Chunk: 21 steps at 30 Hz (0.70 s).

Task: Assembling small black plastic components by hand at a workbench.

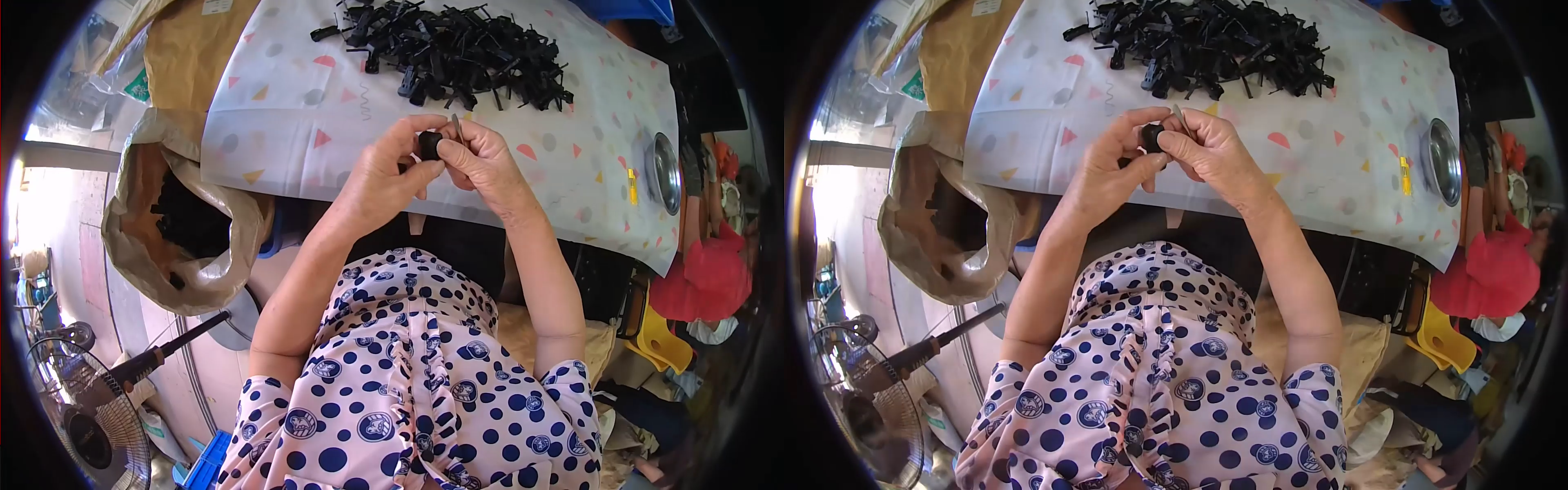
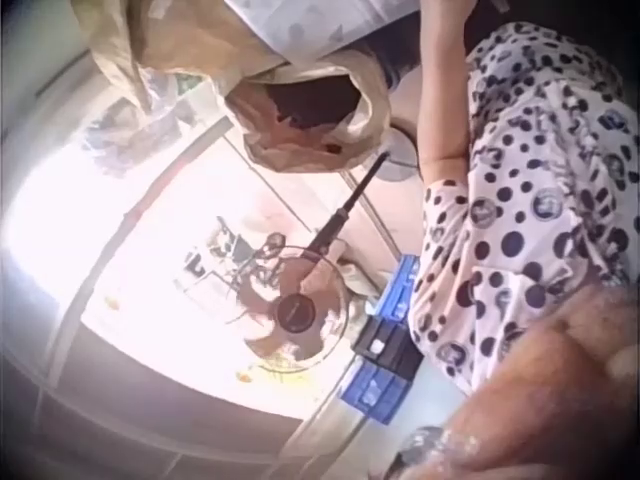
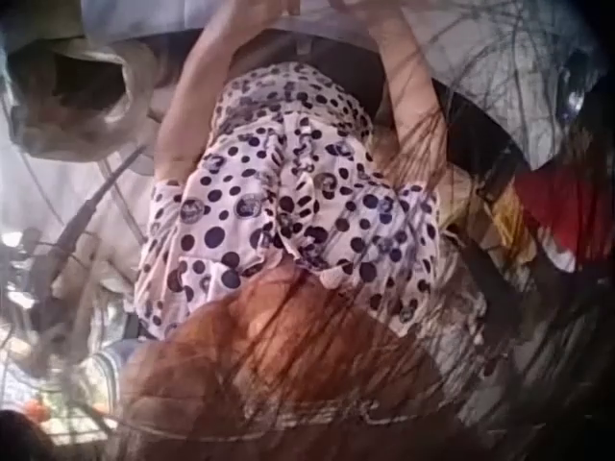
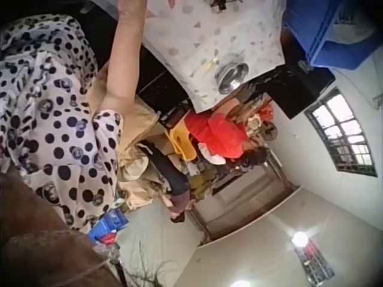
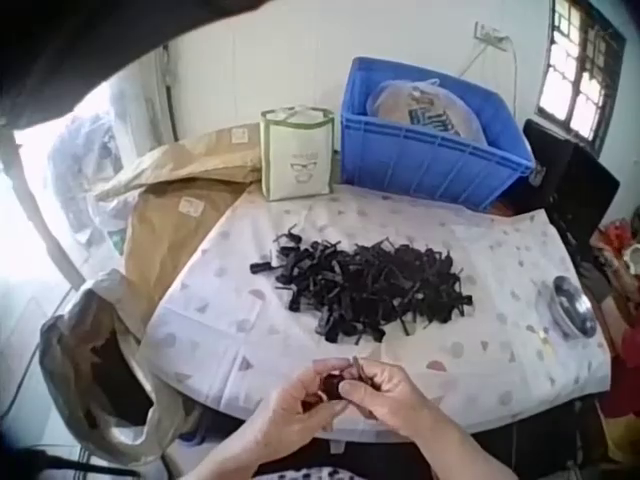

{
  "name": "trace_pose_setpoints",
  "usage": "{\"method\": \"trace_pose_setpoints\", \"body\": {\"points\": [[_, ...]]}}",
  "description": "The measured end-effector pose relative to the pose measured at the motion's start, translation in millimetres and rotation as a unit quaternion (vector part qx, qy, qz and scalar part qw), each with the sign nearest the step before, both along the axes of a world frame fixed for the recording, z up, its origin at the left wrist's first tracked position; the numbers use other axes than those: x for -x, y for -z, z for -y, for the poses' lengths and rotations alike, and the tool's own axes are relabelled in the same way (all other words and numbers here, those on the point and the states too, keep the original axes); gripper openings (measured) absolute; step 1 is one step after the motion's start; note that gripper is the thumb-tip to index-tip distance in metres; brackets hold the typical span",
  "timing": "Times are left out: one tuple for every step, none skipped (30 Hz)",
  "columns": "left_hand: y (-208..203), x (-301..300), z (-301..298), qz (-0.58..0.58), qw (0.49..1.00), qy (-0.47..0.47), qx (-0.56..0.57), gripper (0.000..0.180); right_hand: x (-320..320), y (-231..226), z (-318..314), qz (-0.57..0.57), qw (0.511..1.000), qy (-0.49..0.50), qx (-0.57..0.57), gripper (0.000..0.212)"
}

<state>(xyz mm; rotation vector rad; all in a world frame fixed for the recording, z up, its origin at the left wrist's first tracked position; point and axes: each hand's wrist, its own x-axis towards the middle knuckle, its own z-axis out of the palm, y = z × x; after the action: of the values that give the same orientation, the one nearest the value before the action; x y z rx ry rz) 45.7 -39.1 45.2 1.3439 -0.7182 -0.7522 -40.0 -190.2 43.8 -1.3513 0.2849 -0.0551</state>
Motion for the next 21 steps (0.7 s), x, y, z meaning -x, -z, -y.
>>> {"method": "trace_pose_setpoints", "body": {"points": [[3.2, 1.2, -0.3, 0.06, 0.998, -0.007, -0.01, 0.035, 0.0, 1.6, -2.9, -0.001, 1.0, -0.003, -0.001, 0.017], [5.7, 1.3, -1.8, 0.059, 0.998, -0.009, -0.011, 0.035, 0.2, 3.2, -6.4, -0.003, 0.999, 0.007, 0.036, 0.017], [7.5, 1.6, -2.4, 0.071, 0.997, -0.013, -0.02, 0.035, 1.1, 2.7, -9.8, -0.005, 0.997, 0.018, 0.074, 0.017], [8.6, 1.5, -2.8, 0.083, 0.996, -0.017, -0.028, 0.035, 3.3, -0.8, -13.2, -0.005, 0.997, 0.017, 0.075, 0.017], [9.3, 0.4, -3.3, 0.083, 0.996, -0.017, -0.028, 0.035, 5.8, -7.2, -16.9, -0.005, 0.996, 0.021, 0.086, 0.016], [10.5, -0.9, -4.5, 0.064, 0.998, -0.021, -0.02, 0.034, 7.4, -10.0, -19.5, -0.003, 0.995, 0.026, 0.095, 0.017], [11.2, -1.5, -5.7, 0.045, 0.999, -0.024, -0.011, 0.032, 8.1, -8.5, -21.0, -0.003, 0.995, 0.025, 0.095, 0.017], [10.2, -1.5, -6.8, 0.046, 0.999, -0.024, -0.011, 0.032, 8.9, -6.2, -22.3, -0.019, 0.988, 0.017, 0.152, 0.017], [8.8, -1.8, -7.6, 0.058, 0.998, -0.025, -0.024, 0.031, 9.5, -4.5, -23.8, -0.035, 0.977, 0.01, 0.209, 0.017], [8.0, -2.1, -8.2, 0.07, 0.997, -0.025, -0.037, 0.03, 9.8, -4.3, -25.1, -0.034, 0.977, 0.012, 0.21, 0.017], [8.5, -2.3, -8.6, 0.072, 0.997, -0.024, -0.036, 0.03, 9.9, -4.3, -26.1, -0.027, 0.975, 0.008, 0.222, 0.015], [8.5, -2.1, -8.8, 0.078, 0.996, -0.023, -0.038, 0.028, 9.9, -5.1, -27.3, -0.02, 0.972, 0.003, 0.234, 0.014], [8.0, -1.8, -8.8, 0.084, 0.995, -0.023, -0.04, 0.028, 9.3, -3.8, -28.8, -0.019, 0.972, 0.005, 0.235, 0.014], [6.3, -0.2, -9.2, 0.086, 0.995, -0.021, -0.04, 0.028, 8.0, -0.4, -30.7, 0.018, 0.965, 0.015, 0.263, 0.015], [4.1, 2.2, -9.6, 0.12, 0.99, -0.047, -0.06, 0.025, 6.5, 2.7, -32.6, 0.055, 0.955, 0.025, 0.291, 0.016], [2.4, 3.5, -9.5, 0.155, 0.982, -0.073, -0.08, 0.022, 4.4, 4.5, -35.6, 0.056, 0.954, 0.027, 0.292, 0.016], [4.6, 3.9, -8.9, 0.156, 0.982, -0.071, -0.078, 0.022, 1.5, 6.3, -39.5, 0.066, 0.951, 0.05, 0.297, 0.015], [8.1, 4.3, -8.5, 0.186, 0.973, -0.105, -0.081, 0.022, -1.8, 8.5, -43.5, 0.077, 0.948, 0.071, 0.301, 0.014], [10.0, 4.2, -8.5, 0.216, 0.963, -0.139, -0.084, 0.022, -5.4, 12.8, -47.4, 0.07, 0.952, 0.086, 0.287, 0.014], [10.5, 3.0, -9.5, 0.217, 0.963, -0.14, -0.083, 0.022, -8.6, 14.4, -50.6, 0.071, 0.951, 0.086, 0.287, 0.014], [10.4, 1.0, -11.5, 0.232, 0.957, -0.148, -0.092, 0.023, -11.6, 16.2, -53.3, 0.067, 0.956, 0.089, 0.271, 0.014]]}}
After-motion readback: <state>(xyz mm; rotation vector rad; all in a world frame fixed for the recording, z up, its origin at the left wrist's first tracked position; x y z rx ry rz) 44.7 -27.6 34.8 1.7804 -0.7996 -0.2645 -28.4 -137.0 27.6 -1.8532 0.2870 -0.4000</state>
